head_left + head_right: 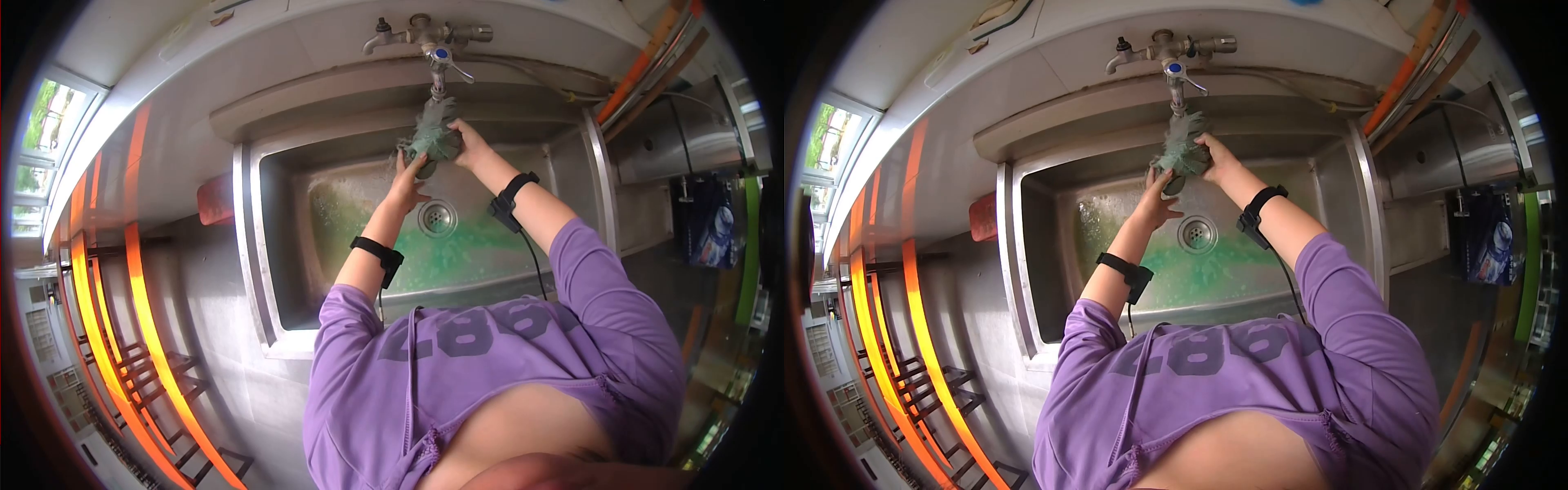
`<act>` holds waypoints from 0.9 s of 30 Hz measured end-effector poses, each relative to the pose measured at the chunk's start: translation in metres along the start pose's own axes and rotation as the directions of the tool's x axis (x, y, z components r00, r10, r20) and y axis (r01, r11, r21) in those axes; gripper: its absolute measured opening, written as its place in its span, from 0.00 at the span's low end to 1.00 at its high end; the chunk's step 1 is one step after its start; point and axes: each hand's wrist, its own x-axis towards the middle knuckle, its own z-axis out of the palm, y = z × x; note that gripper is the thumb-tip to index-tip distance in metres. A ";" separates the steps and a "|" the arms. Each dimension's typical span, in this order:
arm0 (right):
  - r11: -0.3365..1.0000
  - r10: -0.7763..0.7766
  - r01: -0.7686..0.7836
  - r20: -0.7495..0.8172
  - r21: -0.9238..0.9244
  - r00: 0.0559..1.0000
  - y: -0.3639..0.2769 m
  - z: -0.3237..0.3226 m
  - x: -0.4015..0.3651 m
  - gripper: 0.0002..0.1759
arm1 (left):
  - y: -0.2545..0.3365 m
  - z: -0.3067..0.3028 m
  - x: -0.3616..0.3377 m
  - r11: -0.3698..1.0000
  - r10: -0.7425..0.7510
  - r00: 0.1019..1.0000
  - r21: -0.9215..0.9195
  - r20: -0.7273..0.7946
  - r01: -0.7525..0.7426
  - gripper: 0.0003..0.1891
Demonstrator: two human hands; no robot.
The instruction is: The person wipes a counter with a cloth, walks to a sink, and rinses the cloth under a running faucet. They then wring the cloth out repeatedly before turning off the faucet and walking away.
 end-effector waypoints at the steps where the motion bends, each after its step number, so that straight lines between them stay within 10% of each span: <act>1: 0.999 -0.010 0.010 0.009 0.030 1.000 0.000 0.001 -0.001 0.19 | 0.003 0.003 -0.005 0.989 -0.106 0.994 -0.105 0.011 0.106 0.38; 4: 0.998 0.011 -0.018 0.112 0.061 0.994 -0.002 0.000 -0.001 0.16 | -0.004 -0.011 0.020 0.894 0.013 0.876 -0.398 0.482 0.206 0.26; 11: 0.914 -0.015 0.006 -0.020 -0.406 1.000 -0.014 -0.021 0.014 0.11 | 0.006 -0.024 0.012 0.954 0.216 0.962 -0.246 0.167 -0.172 0.31; 17: 0.955 0.093 -0.050 0.135 -0.293 0.986 -0.014 0.013 -0.009 0.21 | 0.007 -0.015 0.004 0.976 0.218 0.966 -0.014 0.141 -0.218 0.33; 20: 0.914 -0.154 0.129 -0.034 -0.385 0.987 -0.001 0.019 -0.001 0.25 | 0.003 -0.013 0.007 0.967 0.229 0.962 0.075 0.151 -0.242 0.39; 27: 0.999 -0.022 0.016 -0.183 -0.031 0.983 -0.008 0.005 0.010 0.16 | 0.003 -0.015 0.007 0.926 0.240 0.945 -0.343 0.221 -0.155 0.45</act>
